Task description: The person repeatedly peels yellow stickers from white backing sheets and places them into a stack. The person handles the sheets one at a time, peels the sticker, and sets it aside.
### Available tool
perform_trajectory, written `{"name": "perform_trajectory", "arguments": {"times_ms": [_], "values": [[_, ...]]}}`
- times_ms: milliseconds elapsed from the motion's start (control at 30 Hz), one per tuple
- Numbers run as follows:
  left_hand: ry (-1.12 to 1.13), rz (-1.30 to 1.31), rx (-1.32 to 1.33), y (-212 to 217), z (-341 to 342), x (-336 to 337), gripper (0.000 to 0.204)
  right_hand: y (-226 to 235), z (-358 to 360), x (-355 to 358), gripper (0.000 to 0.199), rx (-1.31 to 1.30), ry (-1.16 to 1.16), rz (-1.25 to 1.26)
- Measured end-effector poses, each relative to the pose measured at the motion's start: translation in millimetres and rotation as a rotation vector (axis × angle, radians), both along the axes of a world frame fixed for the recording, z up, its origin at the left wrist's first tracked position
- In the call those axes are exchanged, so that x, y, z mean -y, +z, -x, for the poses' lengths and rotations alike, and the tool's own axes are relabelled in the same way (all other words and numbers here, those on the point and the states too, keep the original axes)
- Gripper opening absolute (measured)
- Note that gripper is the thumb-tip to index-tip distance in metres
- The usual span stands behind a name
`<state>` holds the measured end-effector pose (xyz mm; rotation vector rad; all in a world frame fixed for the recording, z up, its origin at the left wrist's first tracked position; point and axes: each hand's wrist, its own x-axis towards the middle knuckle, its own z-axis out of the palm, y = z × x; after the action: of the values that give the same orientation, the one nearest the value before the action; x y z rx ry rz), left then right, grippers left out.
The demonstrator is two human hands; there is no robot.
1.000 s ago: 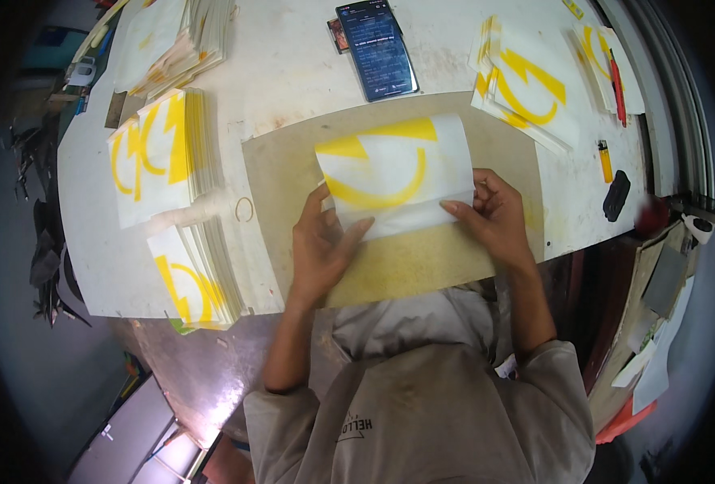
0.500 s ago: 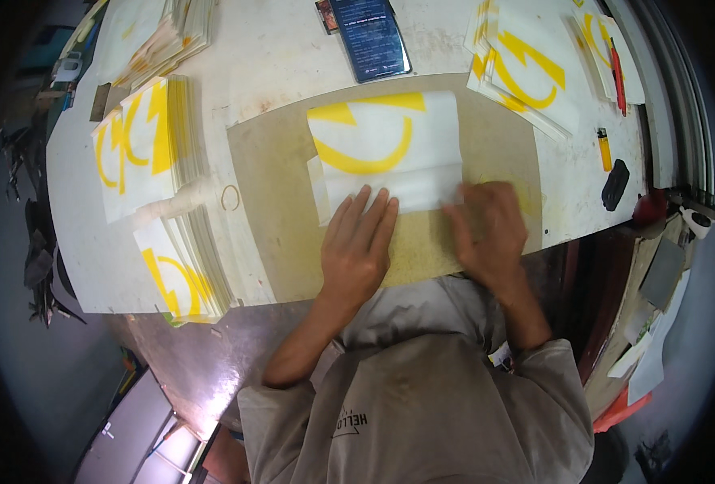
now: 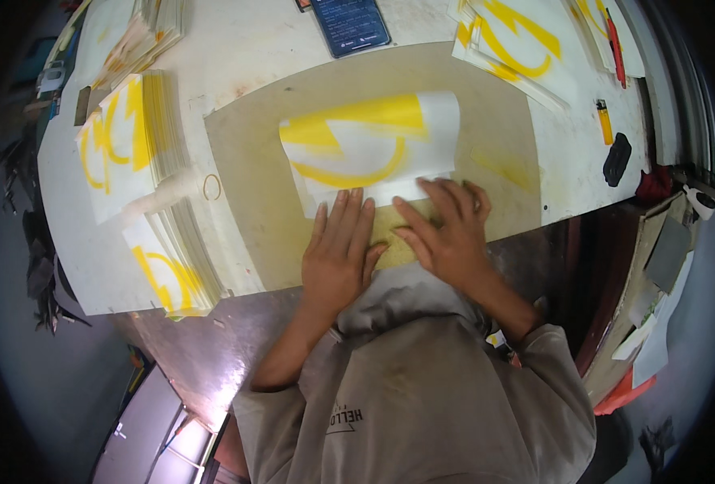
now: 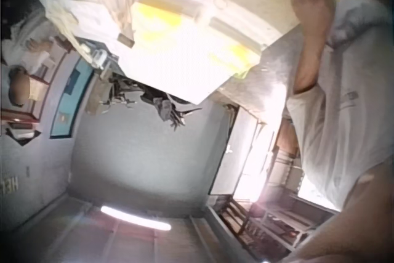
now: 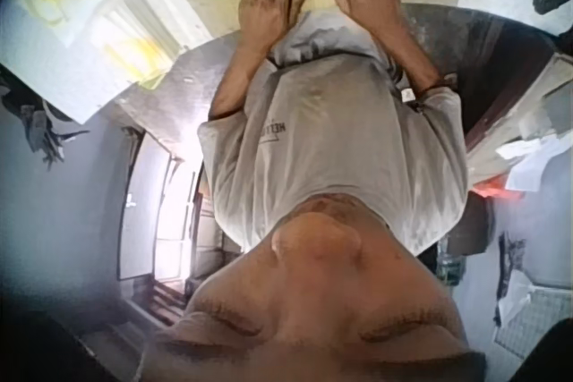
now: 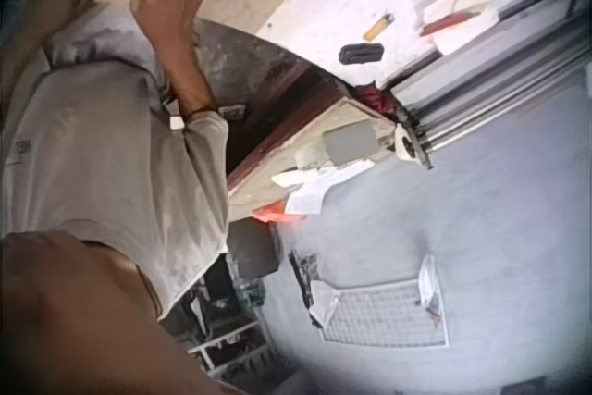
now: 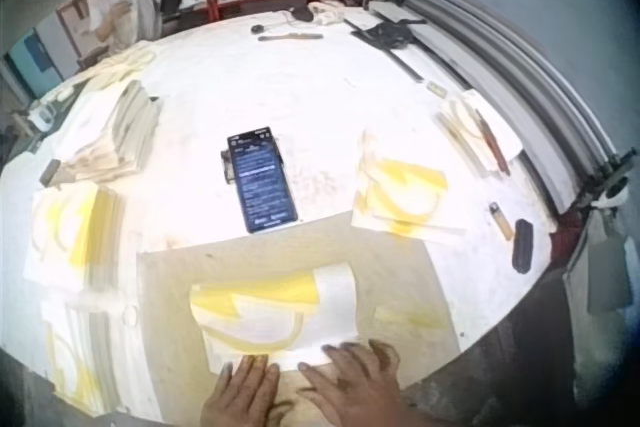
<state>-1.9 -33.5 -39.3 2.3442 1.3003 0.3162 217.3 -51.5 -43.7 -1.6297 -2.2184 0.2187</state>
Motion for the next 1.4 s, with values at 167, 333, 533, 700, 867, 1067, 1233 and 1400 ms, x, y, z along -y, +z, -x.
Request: {"name": "perform_trajectory", "arguments": {"times_ms": [167,333,533,700,867,1067,1233,1400], "values": [[0.017,-0.045,-0.016,1,-9,5,0.067,11,-50,12,0.035,0.078,-0.236,-0.048],[0.019,-0.077,0.073,-7,-16,5,0.068,21,-11,8,0.032,-0.288,0.059,-0.106],[0.022,-0.182,0.043,-4,-14,0,0.050,-5,39,-114,0.045,-0.008,0.291,-0.021],[-0.013,-0.027,0.111,-10,8,-27,0.050,-4,25,-143,0.062,0.065,0.307,0.027],[0.039,0.008,0.012,15,18,-84,0.090,0,27,-143,0.063,0.103,0.309,0.041],[-0.033,-0.053,-0.134,16,21,-124,0.150,2,12,-138,0.066,0.104,0.226,0.032],[-0.030,-0.054,-0.115,12,21,-123,0.149,9,-36,-115,0.064,0.159,-0.027,0.025],[-0.114,-0.172,0.032,21,16,-100,0.095,9,-24,-79,0.045,-0.054,0.186,-0.005]]}}
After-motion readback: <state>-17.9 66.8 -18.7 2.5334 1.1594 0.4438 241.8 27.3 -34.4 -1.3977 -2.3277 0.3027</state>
